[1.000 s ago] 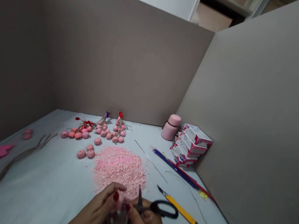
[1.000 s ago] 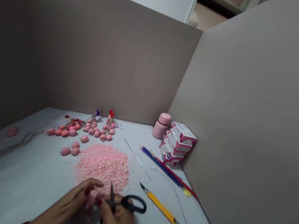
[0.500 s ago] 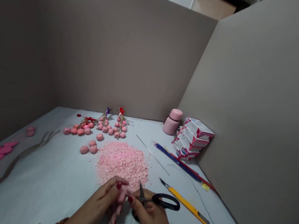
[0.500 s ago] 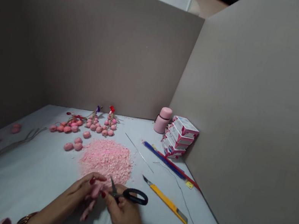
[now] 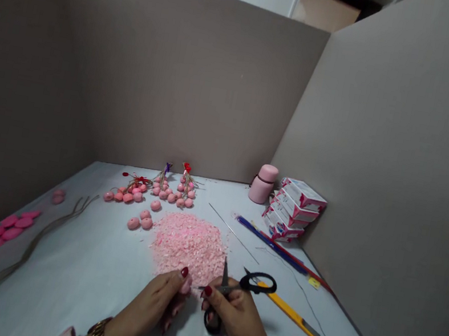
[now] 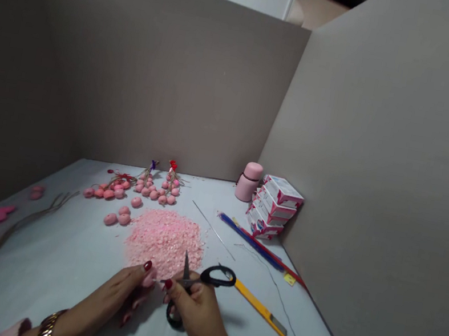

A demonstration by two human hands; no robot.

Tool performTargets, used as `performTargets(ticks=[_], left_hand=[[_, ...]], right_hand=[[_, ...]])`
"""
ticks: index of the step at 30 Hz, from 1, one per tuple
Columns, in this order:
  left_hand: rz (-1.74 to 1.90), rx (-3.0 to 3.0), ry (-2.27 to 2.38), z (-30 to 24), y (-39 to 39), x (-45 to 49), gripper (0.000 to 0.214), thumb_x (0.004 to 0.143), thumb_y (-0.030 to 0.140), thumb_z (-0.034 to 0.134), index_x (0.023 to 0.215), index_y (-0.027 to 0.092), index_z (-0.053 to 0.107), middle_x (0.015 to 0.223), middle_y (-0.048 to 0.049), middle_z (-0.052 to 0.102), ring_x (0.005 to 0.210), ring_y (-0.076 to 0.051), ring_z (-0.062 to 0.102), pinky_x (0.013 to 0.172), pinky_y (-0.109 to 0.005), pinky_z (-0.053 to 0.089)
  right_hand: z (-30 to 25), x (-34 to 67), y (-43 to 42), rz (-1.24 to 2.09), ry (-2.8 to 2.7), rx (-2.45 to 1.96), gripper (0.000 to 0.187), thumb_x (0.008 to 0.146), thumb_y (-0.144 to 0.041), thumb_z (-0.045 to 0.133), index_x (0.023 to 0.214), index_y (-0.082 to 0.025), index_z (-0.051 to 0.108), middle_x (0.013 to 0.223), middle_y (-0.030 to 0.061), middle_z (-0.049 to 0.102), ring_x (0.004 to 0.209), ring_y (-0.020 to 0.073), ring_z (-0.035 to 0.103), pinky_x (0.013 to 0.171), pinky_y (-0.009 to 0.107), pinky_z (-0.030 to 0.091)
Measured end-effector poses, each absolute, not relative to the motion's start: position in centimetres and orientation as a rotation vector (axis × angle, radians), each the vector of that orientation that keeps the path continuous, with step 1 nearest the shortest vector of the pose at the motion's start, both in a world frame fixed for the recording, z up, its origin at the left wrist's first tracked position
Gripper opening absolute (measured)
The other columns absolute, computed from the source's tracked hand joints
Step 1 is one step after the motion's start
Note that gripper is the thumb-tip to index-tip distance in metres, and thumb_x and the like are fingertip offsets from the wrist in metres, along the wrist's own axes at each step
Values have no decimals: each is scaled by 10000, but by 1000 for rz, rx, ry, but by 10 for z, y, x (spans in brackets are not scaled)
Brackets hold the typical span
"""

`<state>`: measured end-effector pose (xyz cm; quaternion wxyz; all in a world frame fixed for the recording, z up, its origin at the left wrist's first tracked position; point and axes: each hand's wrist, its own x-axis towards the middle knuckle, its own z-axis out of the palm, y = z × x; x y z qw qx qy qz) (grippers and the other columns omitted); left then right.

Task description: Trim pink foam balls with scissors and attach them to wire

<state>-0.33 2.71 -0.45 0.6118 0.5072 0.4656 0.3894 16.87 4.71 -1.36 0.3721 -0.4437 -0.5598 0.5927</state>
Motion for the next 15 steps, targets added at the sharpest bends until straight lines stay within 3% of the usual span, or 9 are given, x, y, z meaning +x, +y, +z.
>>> performTargets(ticks=[5,8,12,15], left_hand=[[998,1091,1019,-9,34,-3,254,867,413,382,740,198,433,620,46,461,475,-81,423,448,-193,383],[997,1146,1027,-10,33,-5,178,818,353,471,746,191,480,560,66,412,469,-90,381,442,-196,343],[1025,1472,1132,-10,31,-7,195,783,357,596,826,170,628,650,26,496,594,-124,441,577,-239,363],[991,1733,1184,-9,30,-7,274,841,367,529,714,167,667,699,-22,558,681,-159,504,654,-267,376]], right_hand=[[-14,167,51,1595,-1328,-1151,481,661,-626,633,690,-155,538,539,-14,564,384,59,421,384,179,330],[-17,167,50,1587,-1348,-1176,481,674,-624,625,697,-147,561,539,-13,566,381,57,418,375,174,327],[-20,165,48,1574,-1425,-1198,509,663,-638,623,593,-135,576,476,-22,517,378,58,410,377,176,309],[-19,163,46,1562,-1449,-1205,525,657,-656,612,586,-136,575,461,-35,500,367,50,396,377,172,296]])
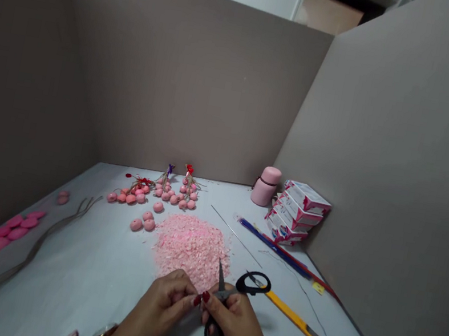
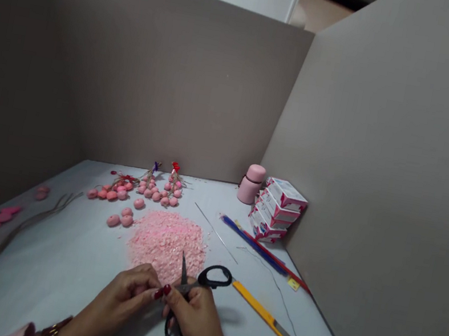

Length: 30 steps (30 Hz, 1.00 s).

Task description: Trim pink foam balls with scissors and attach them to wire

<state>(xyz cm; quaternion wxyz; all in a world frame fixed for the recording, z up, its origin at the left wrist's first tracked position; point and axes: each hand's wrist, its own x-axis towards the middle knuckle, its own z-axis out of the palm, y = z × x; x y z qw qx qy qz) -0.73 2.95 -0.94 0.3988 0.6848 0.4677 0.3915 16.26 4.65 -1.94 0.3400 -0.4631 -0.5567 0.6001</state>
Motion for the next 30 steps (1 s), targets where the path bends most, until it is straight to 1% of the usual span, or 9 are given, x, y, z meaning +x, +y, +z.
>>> performTargets(ticks=[8,15,16,18,20,22,24,28,30], left_hand=[[962,1694,1158,-9,36,-12,296,819,389,490,692,165,634,693,-13,598,672,-160,555,646,-248,422],[1035,1703,1485,-11,47,-30,327,821,409,515,589,181,547,565,31,476,559,-144,446,557,-248,343],[1038,1717,1516,-12,47,-31,262,808,391,542,649,185,577,586,29,493,571,-151,457,571,-255,349],[1057,1764,1534,-14,46,-33,177,802,328,553,922,204,595,745,0,578,675,-181,525,652,-285,397],[1092,1813,1516,-18,45,-32,323,829,268,498,1148,219,476,997,-54,588,879,-210,557,800,-331,419],[1112,1834,1490,-20,43,-29,306,873,250,412,1176,209,426,1108,-88,556,1005,-213,535,888,-351,402],[1099,1794,1501,-20,42,-26,277,900,282,379,1165,206,409,1039,-78,590,961,-208,564,851,-343,430],[971,1807,1545,-13,38,-22,234,880,413,449,1008,218,473,791,-10,637,705,-193,605,659,-293,461],[911,1933,1477,-10,37,-22,219,875,425,467,956,229,521,803,-10,651,714,-188,615,664,-280,459]], right_hand=[[-18,166,48,1610,-1340,-1217,487,638,-610,666,642,-126,618,516,-9,560,390,60,424,373,169,300],[-11,170,57,1535,-1199,-1187,476,655,-602,656,629,-130,604,497,-23,533,394,57,418,388,167,314],[-11,170,58,1531,-1201,-1185,478,657,-601,655,603,-130,593,490,-25,525,389,53,412,386,166,309],[-12,171,58,1531,-1208,-1190,489,664,-605,644,564,-132,567,479,-27,518,369,42,395,379,162,297],[-14,171,58,1540,-1215,-1206,488,667,-607,637,584,-132,565,482,-27,524,361,40,396,376,159,300],[-17,171,59,1555,-1229,-1227,482,665,-605,636,631,-128,580,487,-25,539,353,44,405,367,160,308],[-17,172,61,1557,-1259,-1246,485,670,-603,628,648,-120,589,480,-24,546,339,43,406,350,157,297],[-14,177,65,1496,-1325,-1293,483,710,-608,574,636,-131,559,413,-53,503,288,26,350,302,139,210],[-11,184,66,1449,-1343,-1337,463,723,-606,554,641,-151,526,392,-72,481,270,24,324,285,136,189]])
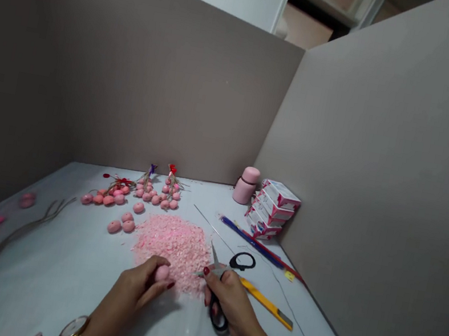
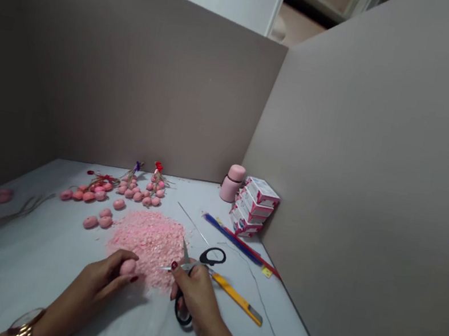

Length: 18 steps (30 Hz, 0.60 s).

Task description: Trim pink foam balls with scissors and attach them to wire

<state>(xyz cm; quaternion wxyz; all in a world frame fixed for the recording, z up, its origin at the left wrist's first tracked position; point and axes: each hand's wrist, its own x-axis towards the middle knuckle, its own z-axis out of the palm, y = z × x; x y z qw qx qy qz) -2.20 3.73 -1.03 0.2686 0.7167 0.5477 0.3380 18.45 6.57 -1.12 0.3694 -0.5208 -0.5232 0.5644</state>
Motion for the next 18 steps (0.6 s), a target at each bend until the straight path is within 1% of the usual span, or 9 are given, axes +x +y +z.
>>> performTargets(ticks=[2,4,6,9,10,12,14,16,18], left_hand=[[936,2079,1409,-10,37,-23,204,877,395,480,989,240,552,917,-32,653,818,-196,622,725,-277,459],[1020,2187,1399,-12,36,-24,216,880,345,489,1063,244,540,999,-52,629,895,-203,607,761,-280,455],[1087,2228,1414,-13,33,-22,223,879,294,494,1093,232,502,949,-47,623,834,-191,607,718,-273,459],[1081,2281,1334,-9,25,-15,114,870,279,515,962,213,508,833,-21,608,737,-169,588,671,-264,453],[1050,2309,1283,-7,22,-11,99,867,296,523,917,210,518,825,-22,608,740,-170,585,678,-268,451],[964,2339,1208,-4,15,-5,137,860,339,534,869,203,544,808,-29,612,733,-176,578,679,-279,449],[891,2324,1197,-2,9,1,152,856,343,536,839,195,561,789,-35,608,718,-181,567,672,-289,443],[863,2295,1209,-1,3,4,126,852,315,543,860,191,564,820,-43,603,759,-190,562,699,-299,437],[855,2268,1208,-1,-2,6,117,840,292,561,903,194,556,859,-43,602,799,-190,560,716,-297,435]], right_hand=[[-9,196,63,1398,-1341,-1395,438,741,-597,530,662,-168,499,397,-83,477,260,24,313,276,134,182],[-8,208,57,1349,-1329,-1458,395,754,-568,519,683,-181,475,415,-89,483,259,24,315,277,133,189],[-9,221,50,1320,-1329,-1522,348,749,-523,527,681,-188,458,427,-84,495,260,26,325,279,137,201],[-12,235,37,1294,-1361,-1610,268,703,-434,562,686,-195,443,449,-77,507,264,41,359,287,158,250],[-14,238,34,1273,-1378,-1633,244,691,-407,562,701,-202,430,467,-83,501,274,50,382,296,167,271],[-16,244,29,1204,-1427,-1669,211,685,-362,546,727,-222,394,504,-100,477,310,70,430,321,182,299],[-18,247,27,1102,-1505,-1707,180,700,-334,525,742,-233,382,520,-109,447,337,83,444,345,194,294],[-16,249,26,964,-1614,-1758,146,700,-297,540,748,-228,420,519,-101,441,371,96,442,387,211,287],[-12,250,24,783,-1730,-1813,112,689,-259,576,708,-219,474,528,-67,475,465,125,470,454,231,271]])
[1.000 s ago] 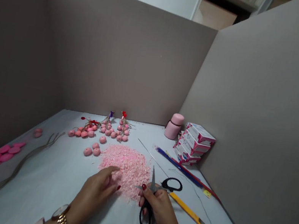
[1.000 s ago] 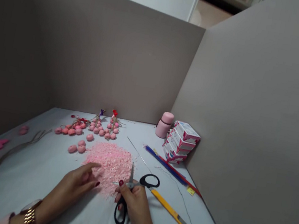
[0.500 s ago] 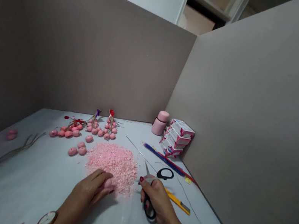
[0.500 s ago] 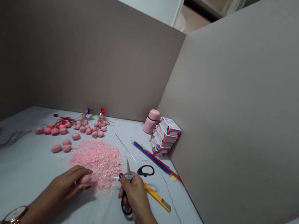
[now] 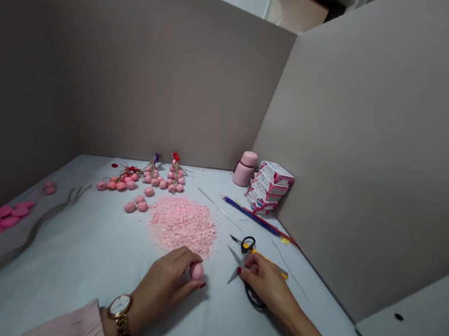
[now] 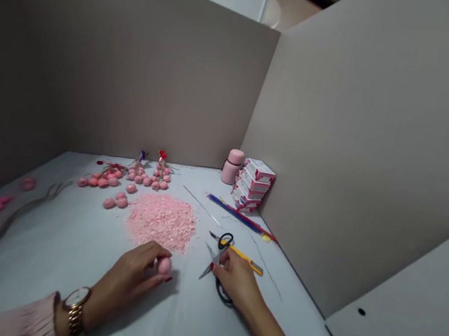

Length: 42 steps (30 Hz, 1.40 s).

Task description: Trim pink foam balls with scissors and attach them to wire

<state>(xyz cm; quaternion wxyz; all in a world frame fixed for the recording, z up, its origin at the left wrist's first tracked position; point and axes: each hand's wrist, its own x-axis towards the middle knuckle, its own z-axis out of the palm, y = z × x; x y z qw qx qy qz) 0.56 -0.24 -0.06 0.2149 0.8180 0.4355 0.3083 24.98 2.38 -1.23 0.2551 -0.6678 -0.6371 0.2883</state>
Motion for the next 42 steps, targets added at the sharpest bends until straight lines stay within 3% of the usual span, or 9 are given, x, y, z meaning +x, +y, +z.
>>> performTargets(ticks=[8,14,17,25,29,33,36,40,42], left_hand=[[734,2208,1236,4,-12,5,76,802,242,595,749,194,569,808,-23,562,755,-186,540,661,-289,412],[638,2298,1242,0,-4,4,143,825,306,553,743,202,605,797,-30,568,761,-196,536,669,-299,396],[698,2251,1261,-13,0,5,99,802,279,576,836,210,638,817,-38,599,782,-205,557,716,-315,409],[981,1922,1171,-36,6,7,197,831,386,494,937,241,575,807,-19,617,729,-186,562,669,-271,418],[1054,1548,1191,-36,12,3,330,860,531,382,849,221,497,624,38,498,563,-136,457,551,-237,380],[1037,1323,1104,-35,17,2,411,791,614,434,755,206,463,528,97,324,452,-88,313,443,-193,290],[1037,1327,1169,-28,15,4,404,751,592,510,787,189,510,542,96,337,449,-80,303,435,-184,255],[950,1430,1166,-21,7,7,405,755,544,528,590,176,496,498,74,374,472,-91,339,460,-195,275],[906,1427,1137,-20,3,10,351,740,506,567,652,166,578,531,57,448,488,-95,376,465,-193,297]], right_hand=[[10,257,17,305,-1977,-1987,135,759,-271,583,642,-205,574,637,13,625,616,169,531,523,260,241],[20,284,55,97,-1897,-2100,133,843,-254,537,795,-177,633,757,20,658,728,169,593,593,262,377],[18,287,83,12,-1867,-2121,166,882,-293,539,931,-151,609,896,31,637,819,178,602,717,344,466],[-6,272,125,26,-1865,-1951,242,892,-286,544,1107,-175,559,1153,70,566,975,212,576,821,424,478],[4,275,119,162,-1768,-1733,159,890,-286,543,978,-170,608,1048,52,614,929,192,587,822,407,468],[37,277,108,336,-1507,-1457,204,846,-355,528,871,-176,624,674,2,631,688,179,613,702,346,488],[62,273,105,489,-1277,-1242,288,804,-453,501,904,-190,558,578,-45,594,510,128,577,547,272,491],[77,263,102,610,-1014,-1046,339,667,-492,624,790,-198,509,501,-72,570,395,89,520,443,220,458],[76,255,99,652,-923,-975,340,620,-463,671,753,-194,511,467,-76,566,376,84,513,426,209,454]])
